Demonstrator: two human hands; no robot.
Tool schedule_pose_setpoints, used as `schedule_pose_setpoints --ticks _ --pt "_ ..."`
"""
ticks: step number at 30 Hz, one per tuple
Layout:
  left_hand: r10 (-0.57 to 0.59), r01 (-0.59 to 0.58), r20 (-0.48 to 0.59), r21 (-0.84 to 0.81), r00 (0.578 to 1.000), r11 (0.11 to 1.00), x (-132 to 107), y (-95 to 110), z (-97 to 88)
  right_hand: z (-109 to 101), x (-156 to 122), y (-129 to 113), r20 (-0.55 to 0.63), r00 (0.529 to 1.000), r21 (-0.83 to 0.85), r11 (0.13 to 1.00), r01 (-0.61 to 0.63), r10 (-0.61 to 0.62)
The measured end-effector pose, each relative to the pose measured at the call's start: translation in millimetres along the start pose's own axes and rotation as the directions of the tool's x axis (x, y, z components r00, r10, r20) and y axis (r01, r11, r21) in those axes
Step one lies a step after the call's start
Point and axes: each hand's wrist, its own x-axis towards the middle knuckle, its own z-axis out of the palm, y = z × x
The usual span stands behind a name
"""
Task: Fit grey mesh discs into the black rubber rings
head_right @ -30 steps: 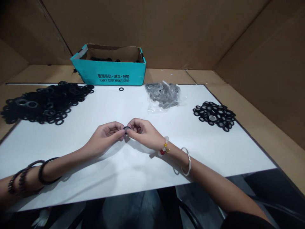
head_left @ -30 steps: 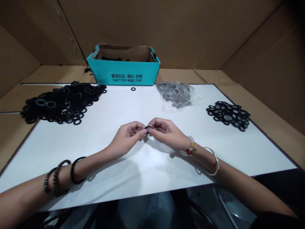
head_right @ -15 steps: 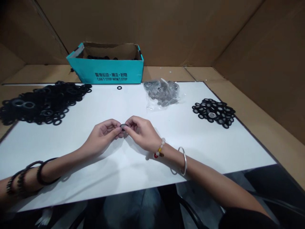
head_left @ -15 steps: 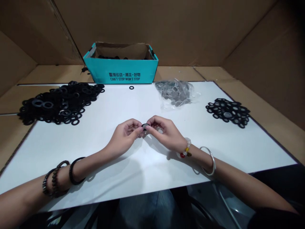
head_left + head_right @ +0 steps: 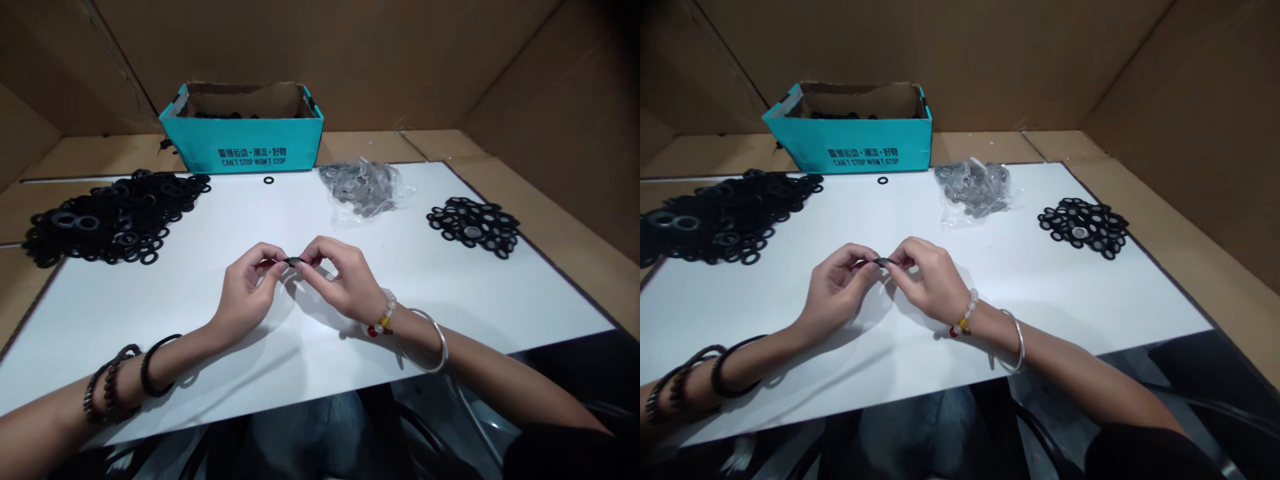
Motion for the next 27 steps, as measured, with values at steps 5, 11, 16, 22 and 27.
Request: schedule_pose_setpoints --ticks 5,11,16,22,27 --pt "0.053 -0.052 -0.013 0.027 0.999 0.998 -0.2 -1.5 -0.8 -1.2 0.3 -0.3 -0.013 0.999 -0.013 0.999 0.041 -0.042" --pt "-0.027 0.028 0.031 -0.043 0.999 0.999 1.3 -3.8 0.0 2.6 -1.4 5.2 -0.034 0.999 0.024 0.999 0.041 -0.04" --pt "-0.101 0.106 0.05 -0.11 0.994 0.988 0.6 -6.4 1.5 6.1 -2.4 6.1 -0.054 0.997 -0.006 0.999 0.05 -0.051" --pt "-0.048 0.048 0.003 -0.091 0.999 0.995 -0.7 -5.1 1.4 3.0 -2.5 3.8 -0.038 0.998 -0.048 0.997 0.056 -0.057" --pt "0.012 -0.012 -0.003 -0.05 1.0 0.999 -0.5 -2.9 1.1 -0.8 -1.6 0.3 -0.016 0.999 -0.036 0.999 0.035 -0.036"
